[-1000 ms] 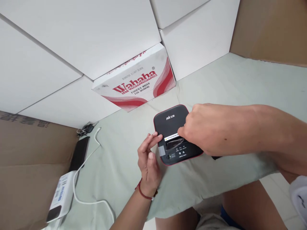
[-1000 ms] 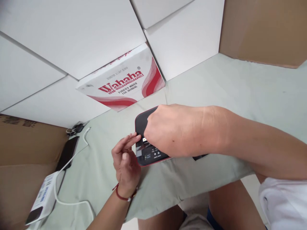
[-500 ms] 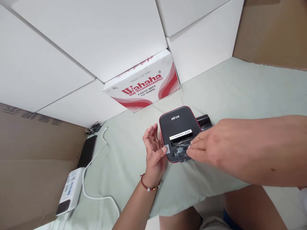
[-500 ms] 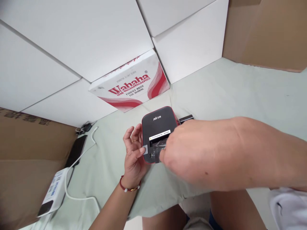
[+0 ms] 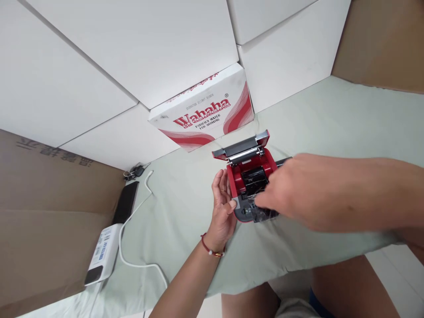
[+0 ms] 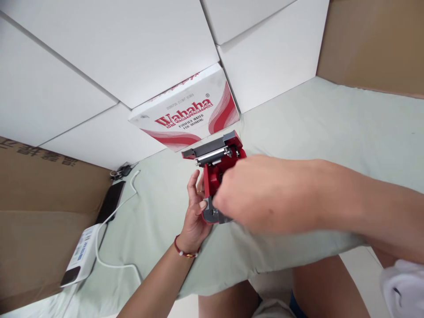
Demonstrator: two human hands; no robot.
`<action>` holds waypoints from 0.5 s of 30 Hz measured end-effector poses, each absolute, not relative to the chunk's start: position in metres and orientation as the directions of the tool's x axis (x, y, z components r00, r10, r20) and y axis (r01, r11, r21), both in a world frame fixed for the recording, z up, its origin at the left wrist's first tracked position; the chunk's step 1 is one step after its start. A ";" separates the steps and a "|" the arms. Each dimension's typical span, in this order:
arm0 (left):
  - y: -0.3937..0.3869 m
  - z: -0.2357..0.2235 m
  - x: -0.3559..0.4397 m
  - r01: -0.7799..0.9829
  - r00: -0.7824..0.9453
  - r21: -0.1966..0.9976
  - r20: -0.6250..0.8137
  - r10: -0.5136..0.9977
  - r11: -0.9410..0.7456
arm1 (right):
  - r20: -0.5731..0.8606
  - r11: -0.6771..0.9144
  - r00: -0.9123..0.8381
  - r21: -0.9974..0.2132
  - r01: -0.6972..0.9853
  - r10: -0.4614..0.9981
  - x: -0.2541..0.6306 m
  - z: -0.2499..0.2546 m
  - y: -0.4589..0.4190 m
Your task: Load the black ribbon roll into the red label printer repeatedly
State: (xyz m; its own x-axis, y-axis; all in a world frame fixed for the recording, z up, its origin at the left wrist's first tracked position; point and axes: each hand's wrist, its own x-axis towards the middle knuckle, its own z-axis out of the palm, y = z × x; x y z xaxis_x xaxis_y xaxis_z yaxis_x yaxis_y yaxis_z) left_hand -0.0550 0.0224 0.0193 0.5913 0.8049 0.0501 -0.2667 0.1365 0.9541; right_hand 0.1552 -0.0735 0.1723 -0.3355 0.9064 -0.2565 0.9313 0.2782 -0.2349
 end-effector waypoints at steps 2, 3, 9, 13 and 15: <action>0.021 0.017 -0.054 -0.285 0.564 0.954 0.086 0.821 0.096 | -0.253 0.239 -0.285 -0.197 0.951 0.924 0.152 0.174 -0.054; 0.020 0.017 -0.053 -0.289 0.555 0.954 0.095 0.826 0.084 | -0.231 0.196 -0.234 -0.174 0.965 0.944 0.151 0.172 -0.044; 0.018 0.019 -0.051 -0.258 0.559 0.962 0.076 0.826 0.086 | -0.261 0.093 -0.116 -0.100 0.991 0.958 0.150 0.145 -0.016; 0.018 0.019 -0.051 -0.281 0.564 0.955 0.086 0.821 0.093 | -0.268 0.090 -0.105 -0.068 0.994 0.958 0.148 0.142 -0.014; 0.019 0.019 -0.052 -0.283 0.564 0.954 0.084 0.821 0.096 | -0.262 0.089 -0.107 -0.079 0.993 0.959 0.147 0.144 -0.015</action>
